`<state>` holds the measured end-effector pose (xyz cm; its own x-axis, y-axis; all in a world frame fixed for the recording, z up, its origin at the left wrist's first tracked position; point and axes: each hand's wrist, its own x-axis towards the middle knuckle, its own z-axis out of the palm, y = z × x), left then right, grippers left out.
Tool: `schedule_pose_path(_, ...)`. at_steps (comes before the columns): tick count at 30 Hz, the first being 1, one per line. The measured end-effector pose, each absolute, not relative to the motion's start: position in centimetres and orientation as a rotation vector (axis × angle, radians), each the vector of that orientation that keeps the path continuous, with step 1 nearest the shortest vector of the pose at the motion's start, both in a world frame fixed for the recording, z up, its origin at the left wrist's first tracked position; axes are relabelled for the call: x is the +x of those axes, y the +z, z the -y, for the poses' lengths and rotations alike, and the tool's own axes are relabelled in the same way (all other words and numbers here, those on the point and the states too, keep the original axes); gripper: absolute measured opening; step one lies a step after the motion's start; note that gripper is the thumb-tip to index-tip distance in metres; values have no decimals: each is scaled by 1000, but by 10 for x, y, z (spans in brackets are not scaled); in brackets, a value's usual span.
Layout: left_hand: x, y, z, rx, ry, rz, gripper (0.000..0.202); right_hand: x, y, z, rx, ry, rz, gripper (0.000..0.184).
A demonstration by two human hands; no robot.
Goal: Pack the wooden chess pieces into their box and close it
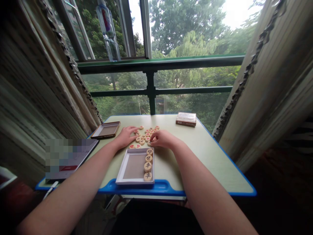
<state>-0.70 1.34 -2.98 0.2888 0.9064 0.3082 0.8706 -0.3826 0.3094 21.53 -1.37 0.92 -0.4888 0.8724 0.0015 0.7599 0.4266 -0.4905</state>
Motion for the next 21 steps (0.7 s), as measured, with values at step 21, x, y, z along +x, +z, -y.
schedule_pose_path(21,-7,-32,-17,2346,699,-1792,34,223,22,16,-1565,609,2257,29)
